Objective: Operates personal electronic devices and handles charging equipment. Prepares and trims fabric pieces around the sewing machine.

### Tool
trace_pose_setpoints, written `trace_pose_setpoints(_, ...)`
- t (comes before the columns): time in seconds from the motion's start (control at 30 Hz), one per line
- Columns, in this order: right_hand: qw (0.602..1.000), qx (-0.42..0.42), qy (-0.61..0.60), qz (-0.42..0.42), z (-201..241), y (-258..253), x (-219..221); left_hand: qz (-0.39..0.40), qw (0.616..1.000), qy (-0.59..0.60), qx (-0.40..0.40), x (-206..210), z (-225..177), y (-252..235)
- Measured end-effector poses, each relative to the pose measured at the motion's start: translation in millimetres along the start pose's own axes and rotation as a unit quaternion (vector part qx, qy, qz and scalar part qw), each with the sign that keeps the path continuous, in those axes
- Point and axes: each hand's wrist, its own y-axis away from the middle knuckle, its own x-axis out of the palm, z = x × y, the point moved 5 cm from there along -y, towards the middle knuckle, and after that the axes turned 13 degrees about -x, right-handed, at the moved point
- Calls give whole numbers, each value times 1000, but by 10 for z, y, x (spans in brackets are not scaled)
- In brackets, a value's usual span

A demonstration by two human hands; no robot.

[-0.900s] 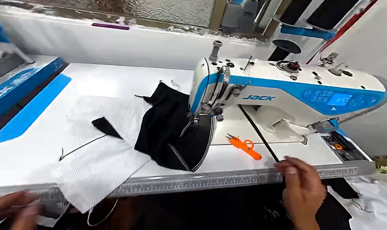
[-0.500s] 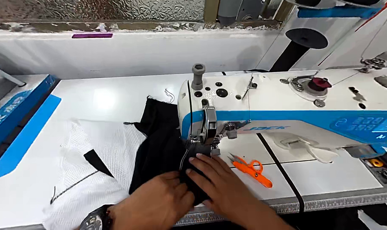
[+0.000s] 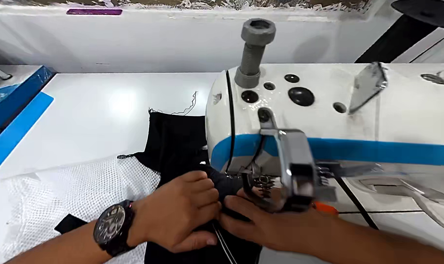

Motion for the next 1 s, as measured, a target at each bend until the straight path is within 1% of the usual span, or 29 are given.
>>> trace_pose_setpoints(0.1, 999, 8, 39, 21, 145, 91, -127, 6, 1000, 18, 20, 0, -4, 81)
trace_pose_setpoints(0.2, 998, 18, 55, 16, 187, 165, -194, -2, 999, 27, 26, -15, 0, 72)
trace_pose_setpoints(0.33, 999, 19, 6, 36, 165, 160, -78, -8, 999, 31, 20, -44, -6, 64)
trace_pose_setpoints(0.47, 999, 11, -40, -13, 123, 167, 11, -14, 999, 33, 19, -56, 16, 28)
trace_pose_setpoints(0.57, 998, 21, -61, 0, 94, 175, 48, -5, 1000, 16, 20, -47, 3, 20)
trace_pose_setpoints(0.6, 998, 33, -62, 4, 93, 180, 56, 5, 1000, 1, 6, -82, -85, 35)
trace_pose_setpoints(0.67, 996, 68, -45, 37, 39, 201, 74, 24, 998, -27, -55, -210, -419, 68)
trace_pose_setpoints(0.73, 994, 89, -34, 58, -26, 195, 96, 7, 988, -10, -152, -237, -842, 123)
trace_pose_setpoints(0.8, 993, 100, -32, 61, -13, 190, 106, -29, 962, -27, -272, -5, -1173, 192)
trace_pose_setpoints(0.83, 994, 93, -23, 53, -11, 188, 107, -49, 945, -54, -319, 166, -1234, 236)
trace_pose_setpoints(0.87, 995, 83, -16, 42, 3, 183, 117, -74, 932, -72, -348, 309, -1239, 308)
trace_pose_setpoints(0.93, 996, 78, -17, 33, 31, 167, 138, -122, 925, -43, -356, 404, -1129, 493)
trace_pose_setpoints(1.0, 996, 81, -22, 31, 66, 125, 169, -135, 932, 28, -335, 300, -935, 669)
